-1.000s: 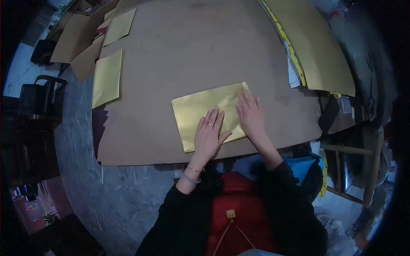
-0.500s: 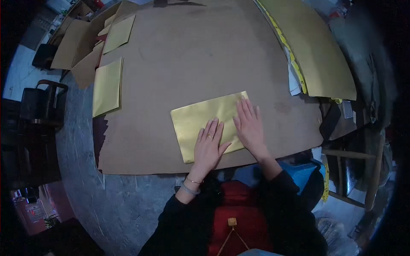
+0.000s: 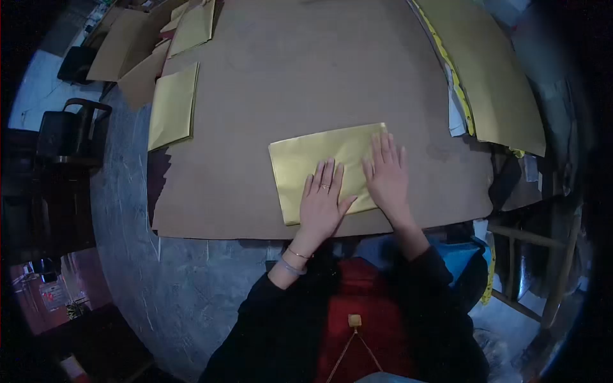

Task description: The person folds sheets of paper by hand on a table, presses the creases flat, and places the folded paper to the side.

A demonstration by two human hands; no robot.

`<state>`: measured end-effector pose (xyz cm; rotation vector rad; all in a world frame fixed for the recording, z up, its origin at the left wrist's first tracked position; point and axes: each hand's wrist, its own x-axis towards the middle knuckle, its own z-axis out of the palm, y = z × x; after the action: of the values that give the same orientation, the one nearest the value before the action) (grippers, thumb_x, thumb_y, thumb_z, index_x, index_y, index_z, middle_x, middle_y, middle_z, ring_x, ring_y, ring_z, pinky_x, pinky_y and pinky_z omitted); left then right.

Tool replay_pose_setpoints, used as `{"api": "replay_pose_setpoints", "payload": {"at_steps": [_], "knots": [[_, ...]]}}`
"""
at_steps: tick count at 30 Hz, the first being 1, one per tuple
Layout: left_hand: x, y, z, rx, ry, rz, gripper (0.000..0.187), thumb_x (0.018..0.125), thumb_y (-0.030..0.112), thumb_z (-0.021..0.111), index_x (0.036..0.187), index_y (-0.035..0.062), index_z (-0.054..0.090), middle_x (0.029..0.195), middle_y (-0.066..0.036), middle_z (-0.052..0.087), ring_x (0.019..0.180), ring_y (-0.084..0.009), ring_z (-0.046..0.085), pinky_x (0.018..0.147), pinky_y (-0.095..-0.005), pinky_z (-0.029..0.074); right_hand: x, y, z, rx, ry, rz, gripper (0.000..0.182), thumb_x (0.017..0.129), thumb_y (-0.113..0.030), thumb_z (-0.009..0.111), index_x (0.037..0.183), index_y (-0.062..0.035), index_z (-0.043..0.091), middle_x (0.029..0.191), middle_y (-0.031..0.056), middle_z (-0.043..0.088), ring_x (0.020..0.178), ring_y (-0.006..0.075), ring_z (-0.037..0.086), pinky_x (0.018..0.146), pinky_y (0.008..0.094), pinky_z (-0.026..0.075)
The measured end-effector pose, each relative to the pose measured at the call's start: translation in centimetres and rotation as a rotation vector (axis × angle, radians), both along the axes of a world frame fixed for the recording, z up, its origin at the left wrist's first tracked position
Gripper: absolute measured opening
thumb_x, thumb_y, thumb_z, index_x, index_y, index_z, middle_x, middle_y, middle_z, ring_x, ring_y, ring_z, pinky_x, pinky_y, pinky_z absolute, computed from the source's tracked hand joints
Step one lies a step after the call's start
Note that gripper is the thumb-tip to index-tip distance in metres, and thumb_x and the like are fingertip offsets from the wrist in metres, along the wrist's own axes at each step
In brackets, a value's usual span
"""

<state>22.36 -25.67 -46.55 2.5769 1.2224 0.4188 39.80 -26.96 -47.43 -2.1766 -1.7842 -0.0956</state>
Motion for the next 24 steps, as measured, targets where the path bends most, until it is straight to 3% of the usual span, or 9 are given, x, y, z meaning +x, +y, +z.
{"api": "replay_pose_setpoints", "payload": {"at_steps": [3, 5, 6, 13, 15, 22, 24], "knots": [[0.3, -0.1, 0.2, -0.002, 0.013, 0.008, 0.065, 0.089, 0.041, 0.049, 0.138, 0.0019, 0.034, 0.146, -0.015, 0.027, 0.135, -0.0308, 0.026, 0.108, -0.0455, 0.025, -0.1, -0.1, 0.0, 0.012, 0.009, 0.008, 0.049, 0.093, -0.033, 0.045, 0.134, -0.0056, 0.042, 0.145, 0.0137, 0.032, 0.134, 0.0289, 0.030, 0.108, 0.0489, 0.023], [1.1, -0.2, 0.2, -0.059, -0.005, 0.063, 0.058, 0.091, 0.032, 0.046, 0.138, 0.0000, 0.033, 0.146, -0.016, 0.028, 0.136, -0.0303, 0.024, 0.109, -0.0445, 0.023, 0.0, 0.0, -0.3, 0.007, -0.024, 0.000, 0.049, 0.093, -0.032, 0.045, 0.134, -0.0058, 0.042, 0.145, 0.0134, 0.031, 0.134, 0.0290, 0.029, 0.108, 0.0490, 0.023], [1.7, 0.0, 1.4, -0.106, -0.015, 0.018, 0.054, 0.094, 0.025, 0.041, 0.139, -0.0029, 0.028, 0.145, -0.021, 0.027, 0.135, -0.0346, 0.024, 0.109, -0.0465, 0.024, 0.0, 0.0, -0.1, -0.007, -0.009, 0.004, 0.050, 0.092, -0.031, 0.045, 0.135, -0.0062, 0.040, 0.145, 0.0137, 0.031, 0.135, 0.0288, 0.028, 0.109, 0.0486, 0.023], [8.3, 1.8, 0.5, -0.009, -0.209, -0.075, 0.052, 0.095, 0.025, 0.037, 0.137, -0.0046, 0.030, 0.142, -0.022, 0.032, 0.133, -0.0357, 0.028, 0.109, -0.0466, 0.024, 0.9, -0.4, -1.6, -0.045, -0.133, 0.070, 0.054, 0.092, -0.030, 0.041, 0.140, -0.0078, 0.034, 0.149, 0.0122, 0.025, 0.137, 0.0290, 0.023, 0.109, 0.0504, 0.020], [9.2, 2.2, 0.4, -0.153, -0.230, -0.005, 0.053, 0.096, 0.028, 0.035, 0.136, -0.0051, 0.031, 0.141, -0.023, 0.033, 0.131, -0.0367, 0.031, 0.108, -0.0462, 0.025, 0.9, -0.2, -1.4, -0.014, -0.030, 0.067, 0.053, 0.092, -0.029, 0.039, 0.141, -0.0076, 0.033, 0.149, 0.0121, 0.023, 0.138, 0.0296, 0.022, 0.109, 0.0500, 0.019], [6.4, 4.0, -0.9, -0.015, -0.153, 0.015, 0.051, 0.096, 0.031, 0.034, 0.137, -0.0005, 0.035, 0.143, -0.017, 0.033, 0.133, -0.0312, 0.030, 0.109, -0.0446, 0.024, 0.4, 0.0, -1.0, -0.059, -0.131, 0.003, 0.050, 0.094, -0.027, 0.039, 0.140, -0.0091, 0.034, 0.148, 0.0112, 0.028, 0.137, 0.0258, 0.026, 0.110, 0.0478, 0.019], [5.2, 4.4, -0.9, 0.030, -0.151, 0.017, 0.051, 0.095, 0.031, 0.037, 0.137, 0.0014, 0.035, 0.144, -0.015, 0.032, 0.134, -0.0306, 0.028, 0.109, -0.0442, 0.024, 0.2, 0.0, -0.7, -0.004, -0.021, 0.005, 0.049, 0.095, -0.027, 0.039, 0.140, -0.0091, 0.035, 0.147, 0.0117, 0.029, 0.136, 0.0263, 0.027, 0.110, 0.0482, 0.019]]}}
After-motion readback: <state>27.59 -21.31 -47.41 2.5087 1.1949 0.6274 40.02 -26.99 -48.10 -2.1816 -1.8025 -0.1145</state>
